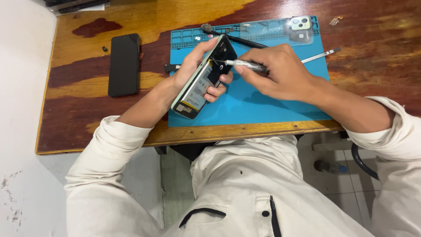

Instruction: The person disassembles a smartphone by removing screws, detaching the back cover, and extracting internal components such as the battery and motherboard. They use a screwdriver, tweezers, and a cotton swab to carefully separate parts and clean the device.

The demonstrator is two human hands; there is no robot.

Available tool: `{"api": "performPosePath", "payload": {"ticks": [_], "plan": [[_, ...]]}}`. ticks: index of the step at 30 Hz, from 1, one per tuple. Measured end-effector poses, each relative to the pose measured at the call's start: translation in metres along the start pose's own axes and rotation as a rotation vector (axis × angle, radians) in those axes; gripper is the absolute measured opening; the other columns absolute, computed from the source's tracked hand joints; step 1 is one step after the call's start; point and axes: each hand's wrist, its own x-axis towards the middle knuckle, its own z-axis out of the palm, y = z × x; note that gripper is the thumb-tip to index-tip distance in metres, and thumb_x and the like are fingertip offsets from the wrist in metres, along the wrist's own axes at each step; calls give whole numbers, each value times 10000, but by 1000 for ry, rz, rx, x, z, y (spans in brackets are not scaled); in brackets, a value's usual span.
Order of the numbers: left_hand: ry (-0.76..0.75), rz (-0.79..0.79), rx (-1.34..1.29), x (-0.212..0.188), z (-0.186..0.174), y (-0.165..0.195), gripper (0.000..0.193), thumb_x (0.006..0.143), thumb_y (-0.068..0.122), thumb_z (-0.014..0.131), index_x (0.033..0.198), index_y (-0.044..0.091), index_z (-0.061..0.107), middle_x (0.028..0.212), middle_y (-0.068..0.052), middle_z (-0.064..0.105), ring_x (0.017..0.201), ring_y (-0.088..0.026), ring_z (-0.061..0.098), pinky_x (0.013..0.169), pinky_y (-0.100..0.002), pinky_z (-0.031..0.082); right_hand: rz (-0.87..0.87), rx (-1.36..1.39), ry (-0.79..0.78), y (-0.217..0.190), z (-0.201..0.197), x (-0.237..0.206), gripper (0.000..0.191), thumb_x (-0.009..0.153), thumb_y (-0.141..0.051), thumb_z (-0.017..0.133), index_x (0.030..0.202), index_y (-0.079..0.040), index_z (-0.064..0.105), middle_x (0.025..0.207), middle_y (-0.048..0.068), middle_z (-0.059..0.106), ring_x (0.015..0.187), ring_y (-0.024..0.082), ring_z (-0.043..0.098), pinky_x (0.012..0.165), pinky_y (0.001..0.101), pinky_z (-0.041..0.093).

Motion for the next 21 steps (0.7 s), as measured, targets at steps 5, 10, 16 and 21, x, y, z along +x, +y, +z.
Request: {"api": "performPosePath", "payload": {"ticks": [5, 10, 16, 21], "plan": [[97, 15, 69, -1, 0, -1, 666, 973, 744, 385, 1029, 108, 575, 862, -20, 507, 607, -141, 480, 487, -290, 401, -54, -65, 48, -2, -3, 3, 177, 1017, -153, 720, 1057, 17, 752, 701, 142, 660, 531, 230, 602, 492, 343, 442], [107, 19, 81, -1, 0, 0, 676, 965, 755, 402, 1024, 102, 568, 854, -22, 509, 595, -141, 481, 477, -290, 400, -85, -61, 53, -3, -2, 4, 181, 1010, -152, 722, 1069, 16, 757, 761, 159, 699, 553, 235, 629, 501, 334, 468], [140, 3, 68, -2, 3, 1, 678, 948, 758, 412, 1056, 106, 563, 855, -25, 509, 584, -142, 482, 473, -288, 401, -67, -75, 55, -3, -1, 4, 181, 1011, -158, 724, 1070, 8, 767, 762, 166, 704, 549, 244, 634, 501, 341, 473], [256, 80, 193, -4, 13, -4, 735, 915, 766, 408, 1256, 132, 557, 819, -4, 469, 554, -122, 465, 443, -275, 393, -187, -219, 116, -6, -1, 1, 197, 988, -166, 758, 1121, -21, 756, 830, 121, 734, 553, 216, 635, 501, 335, 479]]}}
